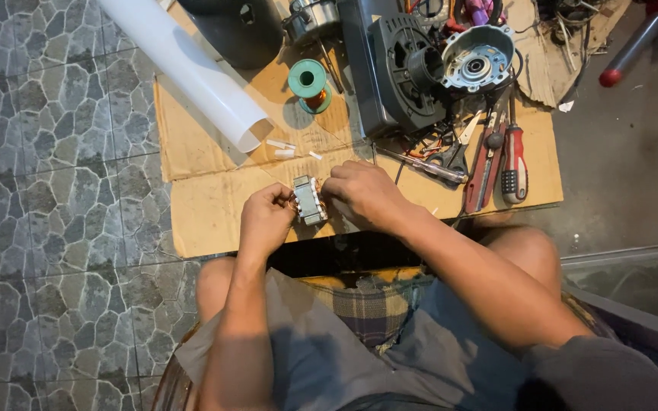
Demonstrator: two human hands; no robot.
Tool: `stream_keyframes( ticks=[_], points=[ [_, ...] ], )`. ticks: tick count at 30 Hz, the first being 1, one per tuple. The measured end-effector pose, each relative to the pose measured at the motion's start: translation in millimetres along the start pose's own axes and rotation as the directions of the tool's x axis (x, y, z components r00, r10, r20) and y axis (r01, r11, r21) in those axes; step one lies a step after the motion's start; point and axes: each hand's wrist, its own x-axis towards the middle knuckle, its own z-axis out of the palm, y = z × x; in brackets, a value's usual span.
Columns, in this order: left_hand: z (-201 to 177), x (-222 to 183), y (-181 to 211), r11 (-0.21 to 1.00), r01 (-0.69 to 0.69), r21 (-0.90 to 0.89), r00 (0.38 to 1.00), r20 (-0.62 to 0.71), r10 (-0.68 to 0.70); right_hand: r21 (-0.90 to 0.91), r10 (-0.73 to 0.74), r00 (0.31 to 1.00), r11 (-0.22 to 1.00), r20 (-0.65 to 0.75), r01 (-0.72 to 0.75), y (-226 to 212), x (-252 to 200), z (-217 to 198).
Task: Tying and securing the copper windings of a motor stator using string and a threading tool.
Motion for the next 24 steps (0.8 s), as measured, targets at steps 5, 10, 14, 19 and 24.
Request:
stream_keyframes(
  ticks=[5,10,14,19,24],
  points=[
    [0,0,-3,1.0,0.002,-0.005,1.0,0.004,-0.002,0.046,0.011,1.0,0.999,0.017,-0.012,2,0,3],
    [1,4,-6,1.0,0.002,-0.009,1.0,0.005,-0.002,0.032,0.01,0.999,0.999,0.049,-0.011,4,4,6],
    [1,1,-2,1.0,0.009,-0.003,1.0,0.007,-0.009,0.136,-0.031,0.993,0.991,0.117,0.014,6,6,-8],
    [0,1,-3,1.0,0.009,-0.017,1.0,0.007,-0.009,0.292,-0.018,0.955,0.954,0.295,-0.072,10,12,-30],
    [1,2,-4,1.0,0.002,-0.007,1.0,0.0,-0.002,0.351,0.061,0.947,0.919,0.316,-0.177,9,17,-31]
  ],
)
